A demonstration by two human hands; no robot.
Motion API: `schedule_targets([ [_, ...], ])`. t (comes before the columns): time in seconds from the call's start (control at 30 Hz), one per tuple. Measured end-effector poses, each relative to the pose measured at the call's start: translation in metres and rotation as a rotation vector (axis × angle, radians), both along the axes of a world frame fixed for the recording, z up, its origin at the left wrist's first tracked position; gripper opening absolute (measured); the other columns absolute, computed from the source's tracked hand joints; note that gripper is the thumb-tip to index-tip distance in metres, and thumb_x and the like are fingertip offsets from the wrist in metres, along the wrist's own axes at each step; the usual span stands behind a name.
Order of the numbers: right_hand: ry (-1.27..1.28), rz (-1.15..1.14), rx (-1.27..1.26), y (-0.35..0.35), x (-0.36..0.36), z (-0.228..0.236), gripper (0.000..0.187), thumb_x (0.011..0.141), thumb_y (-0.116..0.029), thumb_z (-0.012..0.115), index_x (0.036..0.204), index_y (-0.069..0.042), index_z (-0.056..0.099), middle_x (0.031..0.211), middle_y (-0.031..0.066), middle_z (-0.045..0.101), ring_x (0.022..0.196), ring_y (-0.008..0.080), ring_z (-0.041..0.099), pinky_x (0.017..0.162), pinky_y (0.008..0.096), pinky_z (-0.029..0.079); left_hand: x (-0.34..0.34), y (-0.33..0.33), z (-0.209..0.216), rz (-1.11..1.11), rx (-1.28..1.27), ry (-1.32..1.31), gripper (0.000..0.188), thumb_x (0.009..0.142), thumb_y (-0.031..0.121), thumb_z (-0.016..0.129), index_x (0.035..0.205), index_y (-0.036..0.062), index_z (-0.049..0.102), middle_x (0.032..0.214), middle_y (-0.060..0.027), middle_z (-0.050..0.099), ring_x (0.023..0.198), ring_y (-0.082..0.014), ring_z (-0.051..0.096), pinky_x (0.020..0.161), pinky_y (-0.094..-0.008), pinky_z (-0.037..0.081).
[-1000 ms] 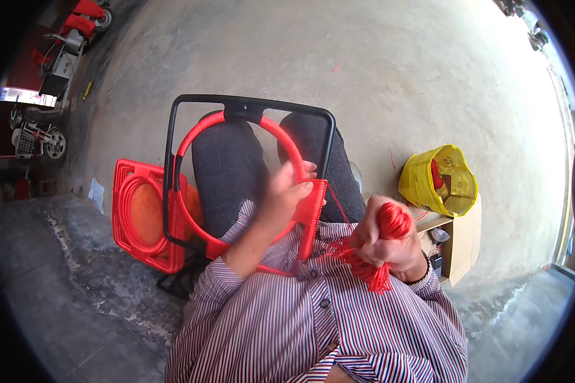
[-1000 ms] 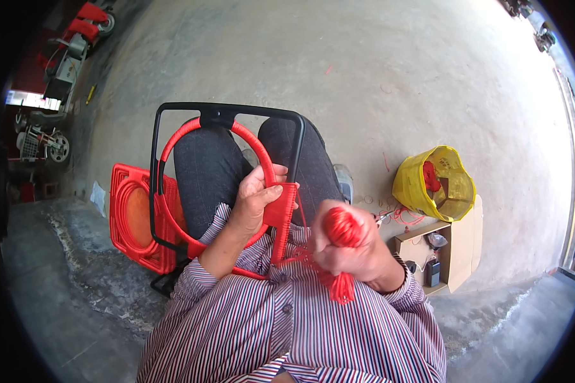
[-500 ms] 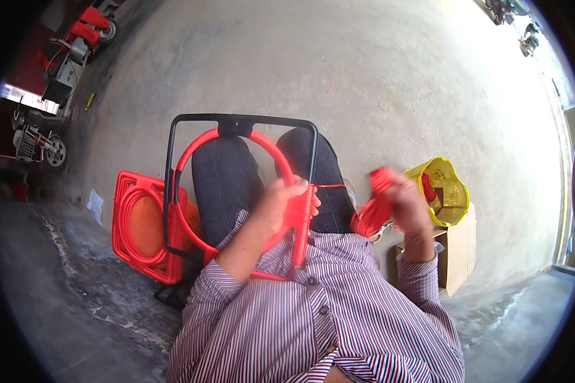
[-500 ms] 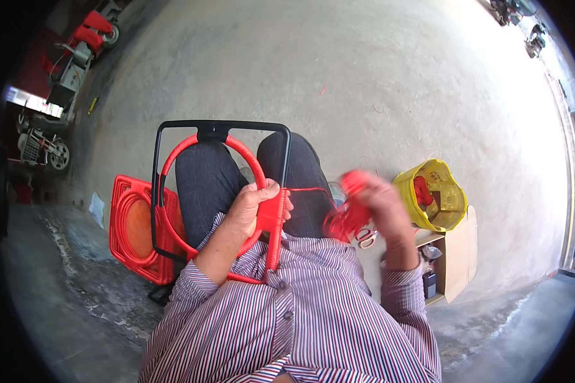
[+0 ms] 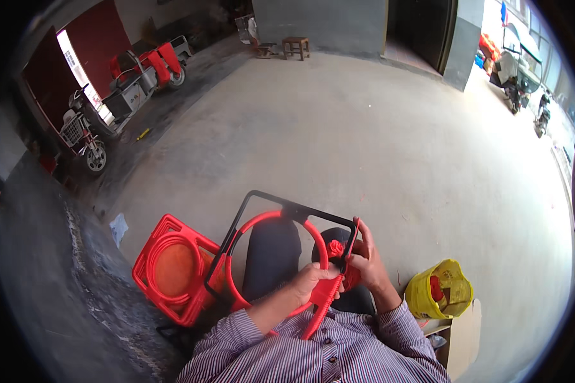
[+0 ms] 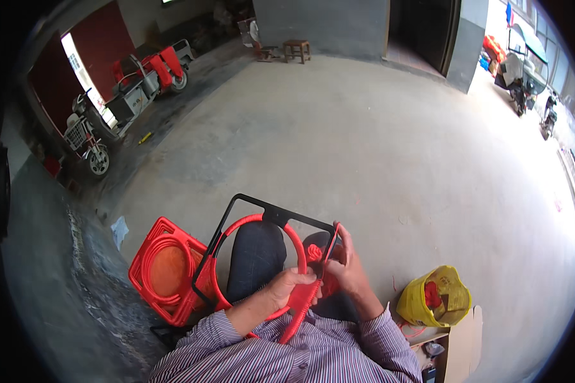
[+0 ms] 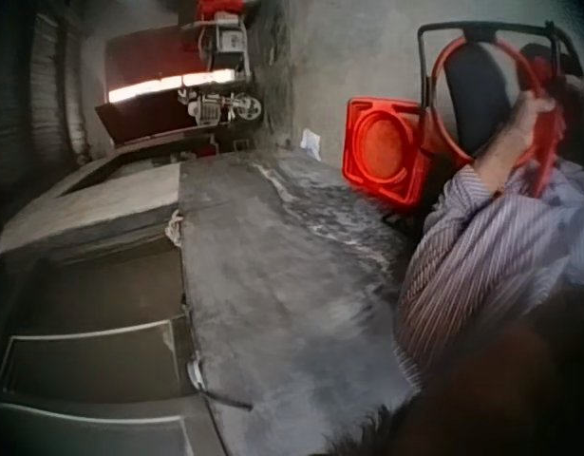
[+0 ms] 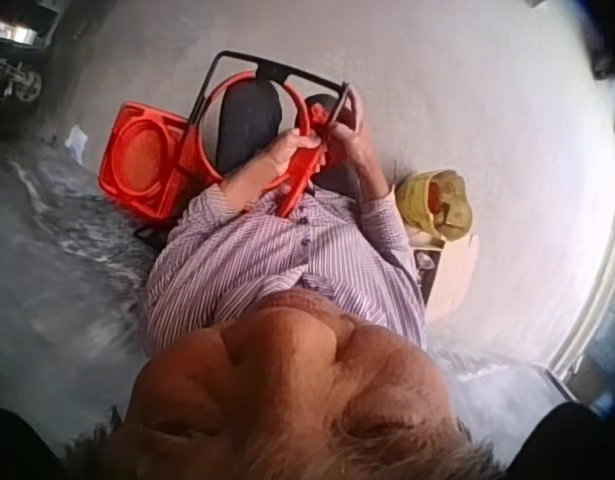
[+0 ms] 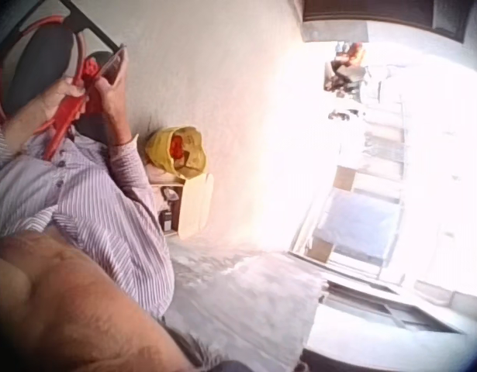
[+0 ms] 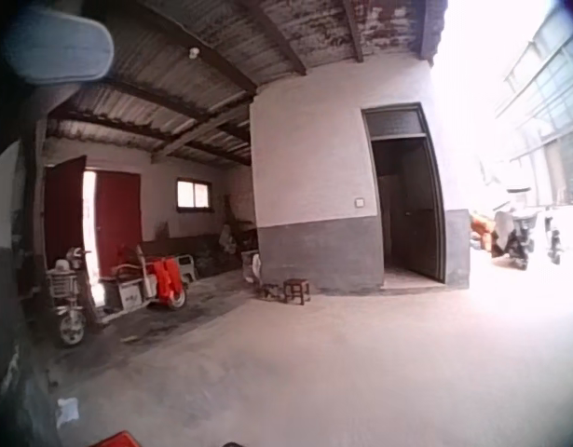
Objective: Wrapping red plastic cord around a circular plastic furniture frame to create a stool or chair part.
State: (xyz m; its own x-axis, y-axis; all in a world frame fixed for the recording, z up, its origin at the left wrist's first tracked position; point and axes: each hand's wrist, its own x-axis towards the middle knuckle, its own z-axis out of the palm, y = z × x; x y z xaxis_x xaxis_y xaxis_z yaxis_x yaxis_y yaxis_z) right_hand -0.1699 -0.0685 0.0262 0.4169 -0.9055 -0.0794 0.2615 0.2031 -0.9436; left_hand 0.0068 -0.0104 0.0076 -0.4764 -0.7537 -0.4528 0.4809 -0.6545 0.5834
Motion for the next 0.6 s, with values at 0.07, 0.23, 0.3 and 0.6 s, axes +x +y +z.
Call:
schedule_targets([
  [0.07,-0.003,-0.036,-0.054,0.003,0.013,0.006,0.094,0.073,0.005,0.064,0.151,-0.007,0.012,0.103,0.0111,0.061,0.093,0.0197,0.062,0.088,0.0333,0.05,0.0,-0.002,-0.001,0.01,-0.026,0.003,0.014,0.089,0.017,0.06,0.091,0.0032,0.059,0.081,-0.0174,0.067,0.064,-0.0263,0.067,0.06,-0.0355,0.056],
  [0.23,-0.088,-0.19,-0.132,0.001,0.039,0.028,0.093,0.076,0.01,0.06,0.151,-0.008,0.01,0.107,0.009,0.059,0.092,0.017,0.062,0.083,0.0326,0.053,-0.003,0.0,0.001,-0.049,-0.068,0.045,0.022,0.09,0.02,0.06,0.099,-0.0006,0.06,0.08,-0.0159,0.066,0.063,-0.0242,0.066,0.061,-0.0337,0.055],
  [0.3,-0.083,-0.243,-0.146,0.004,0.045,0.039,0.072,0.08,0.01,0.063,0.144,-0.004,0.031,0.101,0.0073,0.062,0.089,0.0144,0.063,0.079,0.0289,0.054,0.001,0.004,0.006,-0.048,-0.091,0.078,0.026,0.09,0.021,0.06,0.102,-0.0018,0.06,0.08,-0.0154,0.066,0.063,-0.0235,0.066,0.061,-0.0336,0.056],
  [0.6,0.471,-0.374,-0.755,-0.007,0.039,0.053,0.023,0.081,-0.003,0.074,0.101,-0.002,0.062,0.096,0.0028,0.062,0.089,0.014,0.06,0.082,0.0292,0.049,0.022,-0.007,0.017,-0.054,-0.101,0.121,0.023,0.089,0.02,0.059,0.097,-0.0008,0.059,0.08,-0.0172,0.066,0.066,-0.0262,0.066,0.063,-0.0358,0.055],
])
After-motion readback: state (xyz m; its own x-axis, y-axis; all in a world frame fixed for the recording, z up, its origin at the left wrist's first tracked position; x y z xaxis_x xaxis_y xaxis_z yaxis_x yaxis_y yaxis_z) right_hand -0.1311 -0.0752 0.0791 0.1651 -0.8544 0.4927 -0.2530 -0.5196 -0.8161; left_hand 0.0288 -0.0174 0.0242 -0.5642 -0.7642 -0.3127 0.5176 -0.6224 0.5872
